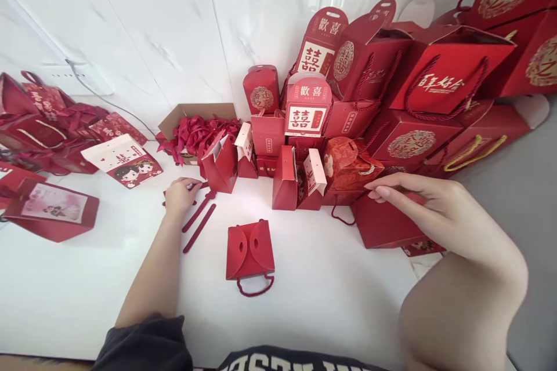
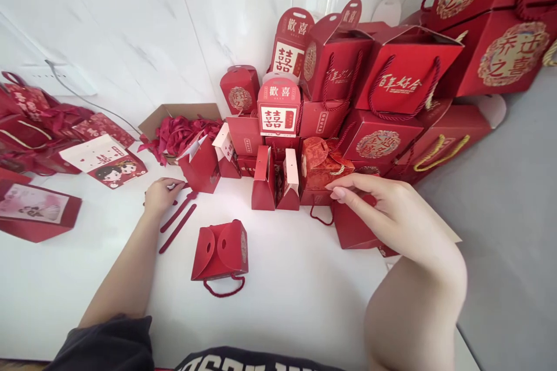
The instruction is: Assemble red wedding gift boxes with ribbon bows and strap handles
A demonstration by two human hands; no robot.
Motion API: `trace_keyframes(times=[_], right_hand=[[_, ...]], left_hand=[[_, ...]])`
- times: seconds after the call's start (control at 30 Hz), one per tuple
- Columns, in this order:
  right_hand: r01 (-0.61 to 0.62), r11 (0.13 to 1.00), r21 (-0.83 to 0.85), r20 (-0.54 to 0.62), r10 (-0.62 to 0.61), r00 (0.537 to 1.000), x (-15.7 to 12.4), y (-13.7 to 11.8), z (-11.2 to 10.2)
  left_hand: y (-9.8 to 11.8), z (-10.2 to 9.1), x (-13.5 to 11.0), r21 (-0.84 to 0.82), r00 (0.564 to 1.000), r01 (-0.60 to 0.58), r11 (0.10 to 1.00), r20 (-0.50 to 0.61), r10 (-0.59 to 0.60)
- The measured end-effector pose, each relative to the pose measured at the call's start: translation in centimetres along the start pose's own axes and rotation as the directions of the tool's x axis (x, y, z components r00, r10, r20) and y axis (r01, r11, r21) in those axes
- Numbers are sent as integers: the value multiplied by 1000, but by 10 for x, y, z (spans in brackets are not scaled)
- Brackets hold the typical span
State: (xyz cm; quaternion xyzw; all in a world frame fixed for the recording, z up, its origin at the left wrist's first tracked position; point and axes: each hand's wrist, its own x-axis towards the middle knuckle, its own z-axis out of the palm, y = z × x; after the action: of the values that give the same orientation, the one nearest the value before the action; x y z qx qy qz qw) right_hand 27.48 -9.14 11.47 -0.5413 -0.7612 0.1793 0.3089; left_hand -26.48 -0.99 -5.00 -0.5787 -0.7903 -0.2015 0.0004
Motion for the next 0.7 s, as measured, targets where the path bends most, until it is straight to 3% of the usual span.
trace_keyframes(times=[0.1,0.2,0.27,0.37,0.7], right_hand=[[-152,988,25,-170,154,973,-12,1,-13],[-269,963,13,-427,248,869,-26,5,-26],[-307,952,-8,-519,258,814,-34,9,-32],[-337,942,-12,-583,267,768,-39,15,-37],[-374,925,-71,-516,286,807,-32,11,-35]], left_hand=[[2,2,-1,19,998,-14,1000,-53,15],[1,0,-1,16,998,15,1000,-69,-13],[-1,-3,0,19,996,47,999,-75,-45],[-2,-4,0,41,994,65,997,-92,-61],[2,4,7,-58,999,2,998,-32,-4]])
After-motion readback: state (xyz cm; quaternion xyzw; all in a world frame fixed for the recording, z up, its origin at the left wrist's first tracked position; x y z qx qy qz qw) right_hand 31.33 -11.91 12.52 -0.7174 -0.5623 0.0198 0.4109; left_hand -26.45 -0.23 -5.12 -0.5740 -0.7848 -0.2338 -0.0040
